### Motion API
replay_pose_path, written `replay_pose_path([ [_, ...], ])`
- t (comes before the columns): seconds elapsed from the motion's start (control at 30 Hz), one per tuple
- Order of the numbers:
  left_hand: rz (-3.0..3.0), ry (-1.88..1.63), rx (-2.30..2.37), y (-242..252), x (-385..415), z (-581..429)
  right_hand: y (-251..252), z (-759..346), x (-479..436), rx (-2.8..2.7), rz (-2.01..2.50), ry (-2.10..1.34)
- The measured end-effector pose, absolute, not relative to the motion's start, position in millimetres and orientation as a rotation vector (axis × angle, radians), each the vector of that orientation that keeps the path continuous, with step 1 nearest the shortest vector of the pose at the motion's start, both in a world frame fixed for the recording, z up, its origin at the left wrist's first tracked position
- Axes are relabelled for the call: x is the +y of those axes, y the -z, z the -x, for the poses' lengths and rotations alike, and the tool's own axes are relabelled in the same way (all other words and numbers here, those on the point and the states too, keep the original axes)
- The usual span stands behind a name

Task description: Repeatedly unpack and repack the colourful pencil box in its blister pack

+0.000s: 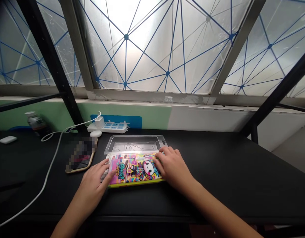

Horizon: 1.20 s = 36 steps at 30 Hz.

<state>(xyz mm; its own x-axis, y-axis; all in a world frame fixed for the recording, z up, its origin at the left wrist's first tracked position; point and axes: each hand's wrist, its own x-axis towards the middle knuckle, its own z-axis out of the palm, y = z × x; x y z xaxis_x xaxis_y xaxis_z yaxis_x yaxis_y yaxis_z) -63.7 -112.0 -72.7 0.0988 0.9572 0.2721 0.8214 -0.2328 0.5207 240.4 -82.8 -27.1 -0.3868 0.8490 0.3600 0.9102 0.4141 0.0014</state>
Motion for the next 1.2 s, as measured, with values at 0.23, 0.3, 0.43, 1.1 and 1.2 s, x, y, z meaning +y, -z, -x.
replay_pose_path([
  [0.23,-2.237,-0.752,1.587,71.8,-114.9,67.1,25.7,-211.3,-84.3,-2.435,1.393,0.221],
  [0.3,-2.222,-0.702,1.6,70.1,-114.9,67.1,25.0,-200.9,-81.1,-2.465,1.357,0.146],
  [0.43,-2.178,-0.676,1.638,68.7,-112.9,67.4,31.1,-185.9,-72.6,-2.46,1.346,0.118],
  [1.1,-2.223,-0.725,1.569,66.2,-115.5,69.1,44.7,-188.4,-70.1,-2.274,1.173,0.225],
  [1.2,-2.254,-0.684,1.583,65.4,-115.3,68.2,42.0,-188.2,-66.9,-2.239,1.123,0.239],
])
